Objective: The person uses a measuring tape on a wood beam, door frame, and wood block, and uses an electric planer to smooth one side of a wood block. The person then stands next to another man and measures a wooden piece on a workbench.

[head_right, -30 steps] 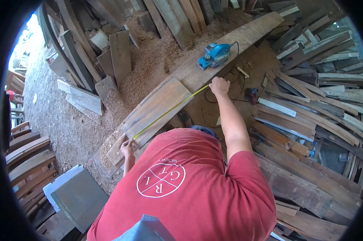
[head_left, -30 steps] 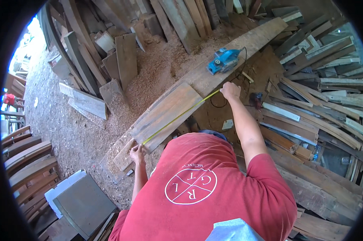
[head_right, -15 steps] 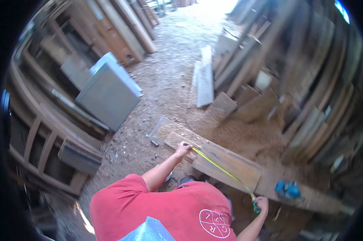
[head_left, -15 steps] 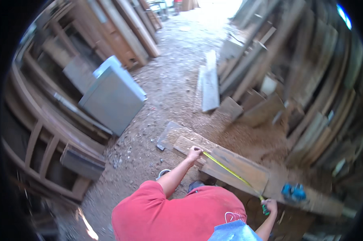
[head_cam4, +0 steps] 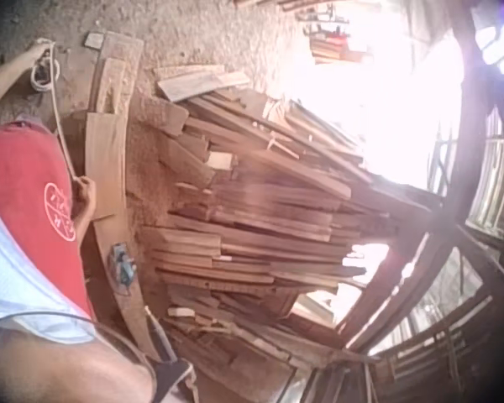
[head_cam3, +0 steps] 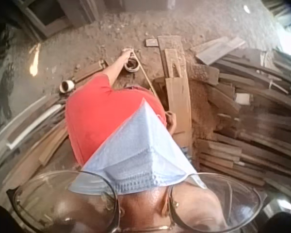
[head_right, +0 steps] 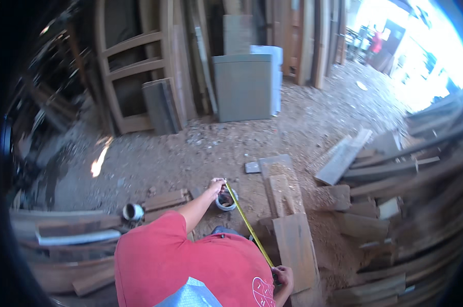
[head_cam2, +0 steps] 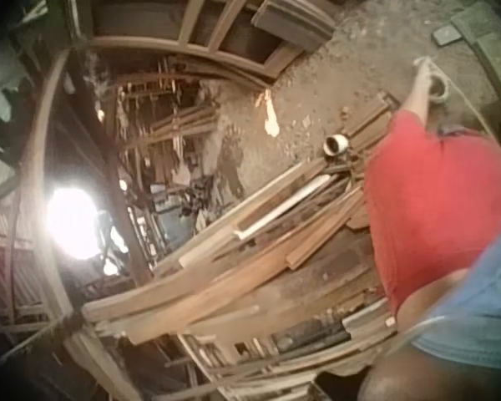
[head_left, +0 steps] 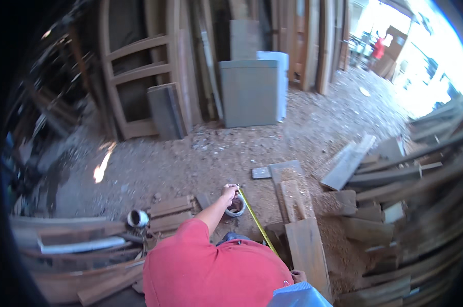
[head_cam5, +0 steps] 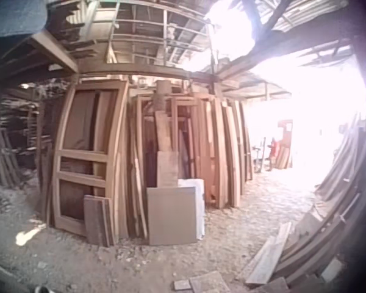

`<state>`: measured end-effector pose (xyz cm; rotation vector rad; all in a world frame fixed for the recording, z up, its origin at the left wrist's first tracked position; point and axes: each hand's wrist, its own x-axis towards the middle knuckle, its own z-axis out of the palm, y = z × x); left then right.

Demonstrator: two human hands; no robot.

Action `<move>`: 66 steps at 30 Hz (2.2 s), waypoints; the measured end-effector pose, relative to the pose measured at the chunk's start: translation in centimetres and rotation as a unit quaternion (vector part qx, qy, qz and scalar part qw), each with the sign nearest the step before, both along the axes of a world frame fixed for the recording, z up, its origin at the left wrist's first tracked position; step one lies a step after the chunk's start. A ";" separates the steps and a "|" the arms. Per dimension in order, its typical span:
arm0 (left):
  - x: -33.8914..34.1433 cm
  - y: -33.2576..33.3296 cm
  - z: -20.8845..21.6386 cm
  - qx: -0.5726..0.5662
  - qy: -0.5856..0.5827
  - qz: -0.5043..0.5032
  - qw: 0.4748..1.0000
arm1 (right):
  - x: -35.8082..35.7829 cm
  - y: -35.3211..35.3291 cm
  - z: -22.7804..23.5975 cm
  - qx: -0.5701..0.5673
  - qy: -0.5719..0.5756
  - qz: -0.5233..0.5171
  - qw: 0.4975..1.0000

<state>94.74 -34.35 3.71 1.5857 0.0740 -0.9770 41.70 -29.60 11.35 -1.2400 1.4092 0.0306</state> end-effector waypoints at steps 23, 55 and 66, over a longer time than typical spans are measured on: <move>10.4 23.6 -0.5 -0.039 0.072 0.234 0.969 | 18.0 -0.9 0.4 -0.128 -0.015 0.295 0.947; 72.7 20.8 9.6 -0.182 -0.067 0.276 0.941 | 75.2 -22.2 -2.2 0.010 -0.032 0.413 0.910; 86.3 23.9 4.2 -0.260 0.107 0.434 0.856 | 105.5 -29.2 -6.9 -0.036 -0.144 0.523 0.839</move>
